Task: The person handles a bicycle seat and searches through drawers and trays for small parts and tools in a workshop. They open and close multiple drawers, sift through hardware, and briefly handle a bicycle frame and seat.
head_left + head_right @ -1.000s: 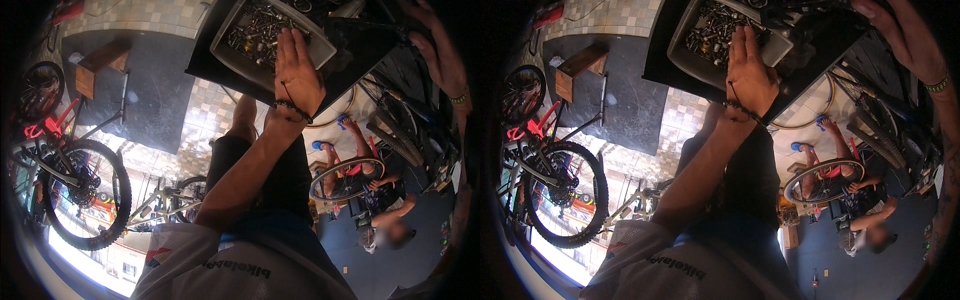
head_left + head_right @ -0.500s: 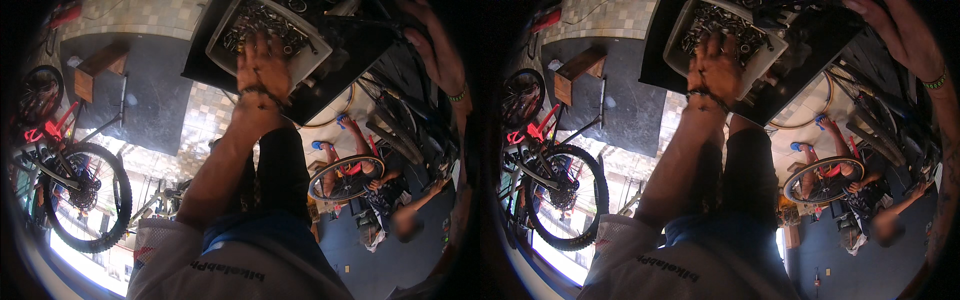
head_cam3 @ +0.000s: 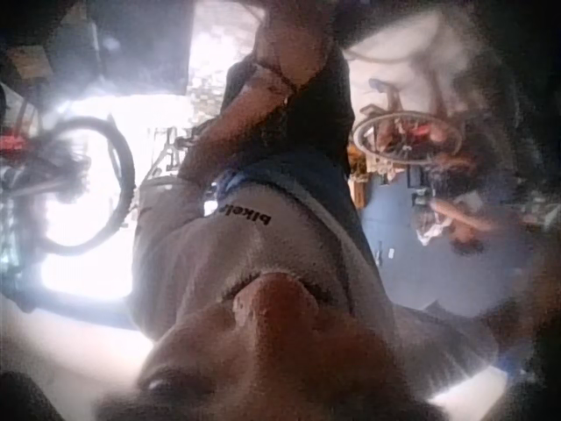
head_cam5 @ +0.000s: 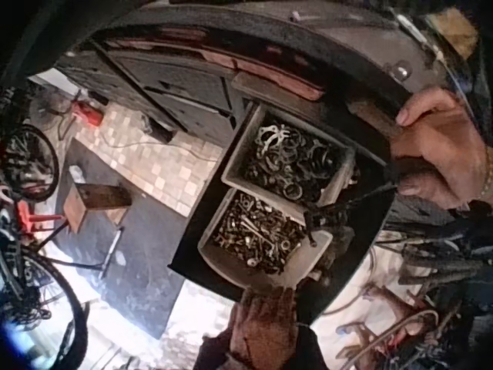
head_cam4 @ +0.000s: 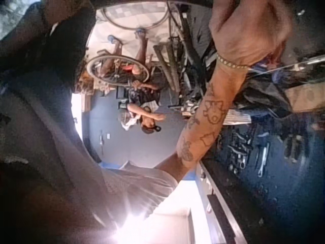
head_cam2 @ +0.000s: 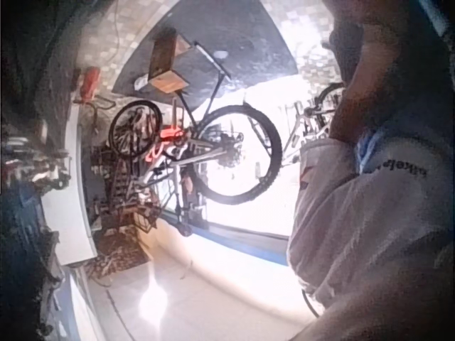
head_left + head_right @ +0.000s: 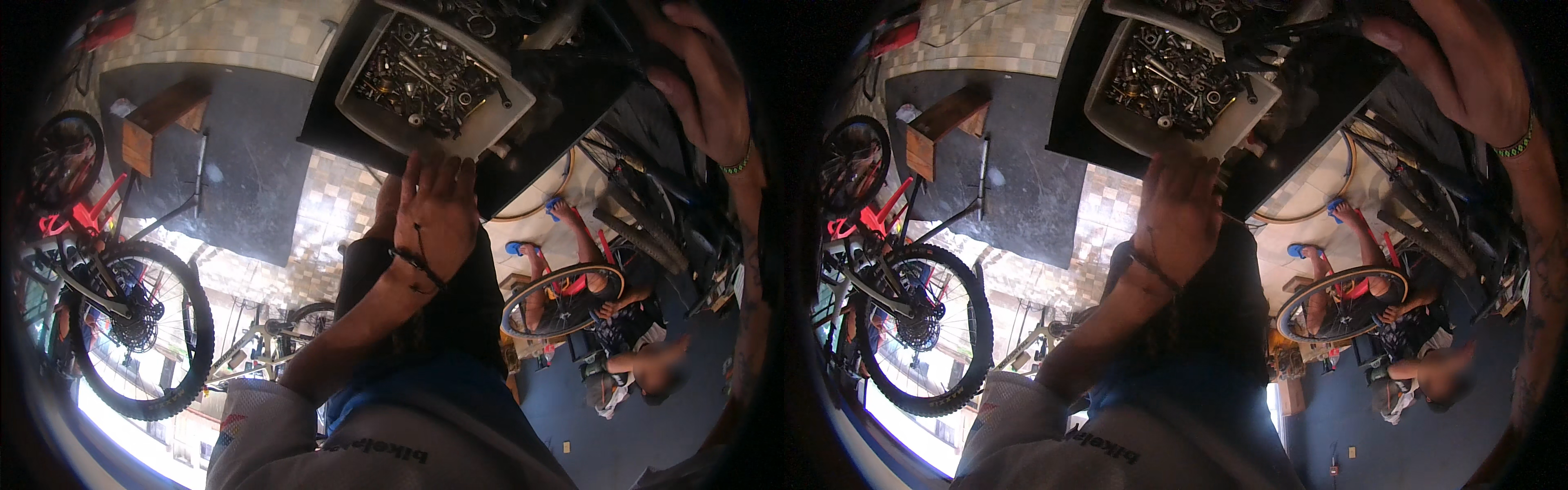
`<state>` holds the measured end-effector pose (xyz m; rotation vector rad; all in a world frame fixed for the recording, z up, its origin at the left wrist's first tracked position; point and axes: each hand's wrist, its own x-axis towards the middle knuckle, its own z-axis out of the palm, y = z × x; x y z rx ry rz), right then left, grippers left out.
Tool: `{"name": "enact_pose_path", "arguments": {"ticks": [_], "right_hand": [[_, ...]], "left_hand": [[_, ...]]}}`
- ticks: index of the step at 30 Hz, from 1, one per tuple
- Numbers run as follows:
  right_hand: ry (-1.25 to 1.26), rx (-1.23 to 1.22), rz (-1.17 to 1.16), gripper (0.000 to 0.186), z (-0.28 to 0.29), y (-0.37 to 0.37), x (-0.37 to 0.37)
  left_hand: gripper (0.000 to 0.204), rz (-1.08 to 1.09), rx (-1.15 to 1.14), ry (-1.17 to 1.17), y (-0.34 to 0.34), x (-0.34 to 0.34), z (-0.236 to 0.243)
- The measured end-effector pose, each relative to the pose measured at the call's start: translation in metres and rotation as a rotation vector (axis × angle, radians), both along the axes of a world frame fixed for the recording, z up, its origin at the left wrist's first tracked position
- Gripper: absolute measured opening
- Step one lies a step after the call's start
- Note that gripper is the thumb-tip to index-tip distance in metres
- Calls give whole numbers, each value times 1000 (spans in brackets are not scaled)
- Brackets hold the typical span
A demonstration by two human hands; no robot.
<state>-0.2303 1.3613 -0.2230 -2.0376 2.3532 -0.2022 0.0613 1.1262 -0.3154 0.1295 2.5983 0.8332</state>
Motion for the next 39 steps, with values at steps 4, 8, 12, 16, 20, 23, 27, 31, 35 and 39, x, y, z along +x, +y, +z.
{"name": "enact_pose_path", "arguments": {"ticks": [4, 8, 12, 16, 20, 23, 27, 31, 35, 39], "right_hand": [[3, 6, 1, 43, 1, 3, 0], [9, 13, -11, 43, 3, 3, -1], [16, 14, -10, 43, 5, 7, -2], [27, 8, -21, 43, 5, 5, 7], [28, -7, -29, 43, 4, 7, 10], [33, -22, -12, 43, 3, 1, 7], [38, -29, -22, 43, 2, 2, 11], [46, -32, -30, 43, 0, 3, 14], [37, -57, 5, 43, -2, -1, 5], [56, -14, -60, 43, 7, 9, 17]], "left_hand": [[51, 40, -14, -7, 7, 2, 3], [46, 24, 7, -13, 4, 0, -2], [44, -4, -9, 21, 4, 4, -7], [50, -84, -39, 31, 0, 1, -10], [44, -183, -77, 67, -7, -7, -34], [37, -155, 107, -41, -23, 9, -109], [42, -417, -91, 5, -34, 7, -122], [47, -513, -187, 4, -40, 0, -129], [49, -333, -225, 63, -54, -22, -102], [43, -185, -183, 212, -66, -70, -47]]}}
